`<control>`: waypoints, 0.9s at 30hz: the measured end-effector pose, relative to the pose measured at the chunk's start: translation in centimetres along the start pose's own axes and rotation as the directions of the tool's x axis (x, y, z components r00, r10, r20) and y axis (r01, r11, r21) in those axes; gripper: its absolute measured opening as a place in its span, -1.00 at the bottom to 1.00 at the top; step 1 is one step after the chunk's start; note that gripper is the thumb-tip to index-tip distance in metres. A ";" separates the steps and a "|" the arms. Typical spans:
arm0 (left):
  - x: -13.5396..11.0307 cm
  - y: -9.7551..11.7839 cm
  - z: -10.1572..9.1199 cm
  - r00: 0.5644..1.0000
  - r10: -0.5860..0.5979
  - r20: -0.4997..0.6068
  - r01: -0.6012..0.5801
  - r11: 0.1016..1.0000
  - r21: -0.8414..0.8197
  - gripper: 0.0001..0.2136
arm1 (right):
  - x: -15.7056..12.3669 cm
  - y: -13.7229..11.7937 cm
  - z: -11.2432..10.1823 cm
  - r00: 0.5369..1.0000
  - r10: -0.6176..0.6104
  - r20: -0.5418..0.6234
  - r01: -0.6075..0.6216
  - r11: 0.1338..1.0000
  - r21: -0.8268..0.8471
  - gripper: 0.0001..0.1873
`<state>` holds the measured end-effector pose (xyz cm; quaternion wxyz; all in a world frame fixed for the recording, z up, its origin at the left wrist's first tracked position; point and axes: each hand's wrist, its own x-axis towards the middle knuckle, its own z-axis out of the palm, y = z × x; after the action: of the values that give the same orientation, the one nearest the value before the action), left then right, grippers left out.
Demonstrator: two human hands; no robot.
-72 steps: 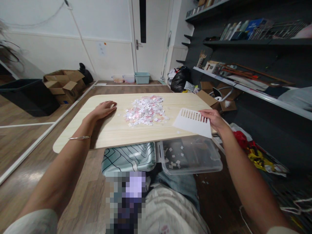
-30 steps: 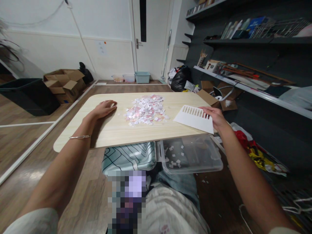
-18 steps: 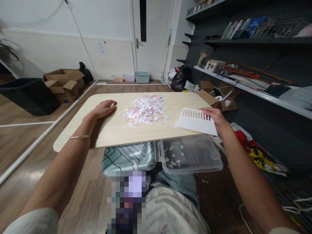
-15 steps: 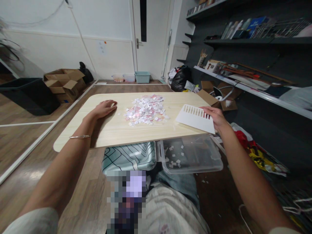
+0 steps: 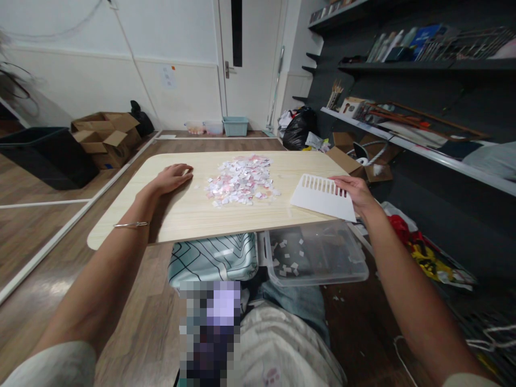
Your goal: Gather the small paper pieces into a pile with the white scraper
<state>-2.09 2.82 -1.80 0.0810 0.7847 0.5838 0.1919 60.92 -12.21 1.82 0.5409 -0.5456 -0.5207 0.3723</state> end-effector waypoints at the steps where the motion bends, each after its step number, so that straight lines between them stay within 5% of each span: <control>1: 0.0 0.0 0.0 1.000 0.001 -0.001 -0.001 1.000 0.000 -0.37 | 0.0 0.0 0.0 1.000 -0.007 0.009 0.008 1.000 -0.017 -0.53; 6: 0.1 -0.4 0.1 1.000 0.010 -0.005 -0.010 1.000 -0.003 -0.39 | -0.3 0.2 -0.6 0.994 0.014 0.111 -0.002 0.994 -0.111 -0.55; 16: 0.2 -0.4 0.1 1.000 0.024 0.000 -0.024 1.000 0.003 -0.40 | 0.4 0.5 -0.4 1.000 -0.013 0.020 0.014 1.000 -0.025 -0.57; 22: 0.3 -0.5 0.2 1.000 0.026 -0.006 -0.026 1.000 -0.001 -0.42 | -0.3 0.2 -0.7 0.986 0.029 0.162 -0.008 0.992 -0.126 -0.56; 27: 0.1 -0.5 0.1 1.000 0.030 -0.001 -0.030 1.000 0.004 -0.40 | -0.4 -0.1 -0.9 0.991 0.023 0.135 -0.009 0.995 -0.102 -0.56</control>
<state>-2.44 3.09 -2.00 0.0764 0.7934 0.5724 0.1924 61.70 -12.80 2.01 0.4727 -0.5499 -0.5702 0.3860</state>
